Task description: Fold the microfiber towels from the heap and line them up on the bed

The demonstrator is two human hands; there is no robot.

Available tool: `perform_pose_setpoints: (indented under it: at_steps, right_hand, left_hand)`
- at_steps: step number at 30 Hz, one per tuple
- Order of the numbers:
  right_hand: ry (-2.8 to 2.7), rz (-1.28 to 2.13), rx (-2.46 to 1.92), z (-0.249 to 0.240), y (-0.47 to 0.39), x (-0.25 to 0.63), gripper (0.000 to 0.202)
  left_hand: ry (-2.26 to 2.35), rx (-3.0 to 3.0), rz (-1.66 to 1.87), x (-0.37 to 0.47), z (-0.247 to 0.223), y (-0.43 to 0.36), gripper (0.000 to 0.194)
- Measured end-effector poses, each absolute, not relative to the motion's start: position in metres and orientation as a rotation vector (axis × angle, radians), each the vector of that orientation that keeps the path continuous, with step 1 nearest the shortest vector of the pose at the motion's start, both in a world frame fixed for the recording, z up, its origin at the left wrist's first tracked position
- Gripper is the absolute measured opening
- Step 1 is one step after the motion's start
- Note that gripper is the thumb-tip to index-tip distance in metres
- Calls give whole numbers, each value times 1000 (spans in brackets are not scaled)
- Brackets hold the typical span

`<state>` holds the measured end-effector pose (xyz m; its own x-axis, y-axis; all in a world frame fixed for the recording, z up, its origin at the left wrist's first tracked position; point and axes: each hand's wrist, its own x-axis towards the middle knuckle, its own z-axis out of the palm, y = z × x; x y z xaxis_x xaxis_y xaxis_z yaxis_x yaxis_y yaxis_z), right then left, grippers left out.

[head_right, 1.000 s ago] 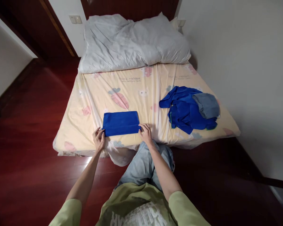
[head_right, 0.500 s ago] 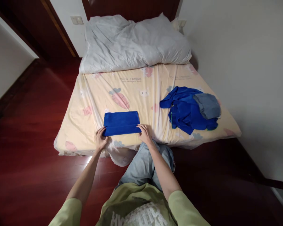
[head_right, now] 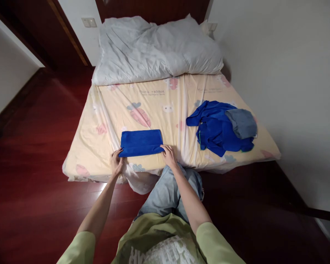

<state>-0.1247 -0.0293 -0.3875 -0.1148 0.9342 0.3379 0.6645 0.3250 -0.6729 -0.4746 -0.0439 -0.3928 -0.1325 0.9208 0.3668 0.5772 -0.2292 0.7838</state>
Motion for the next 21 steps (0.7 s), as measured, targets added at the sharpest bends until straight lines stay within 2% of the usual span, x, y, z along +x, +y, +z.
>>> perform_pose_setpoints:
  at_steps: [10, 21]
  right_hand:
    - [-1745, 421, -1520, -382, -31, -124, 31]
    - [-1610, 495, -1623, -393, -28, -123, 37]
  left_hand:
    - [1795, 1591, 1326, -474, -398, -46, 33]
    - [1910, 1409, 1302, -472, -408, -45, 39]
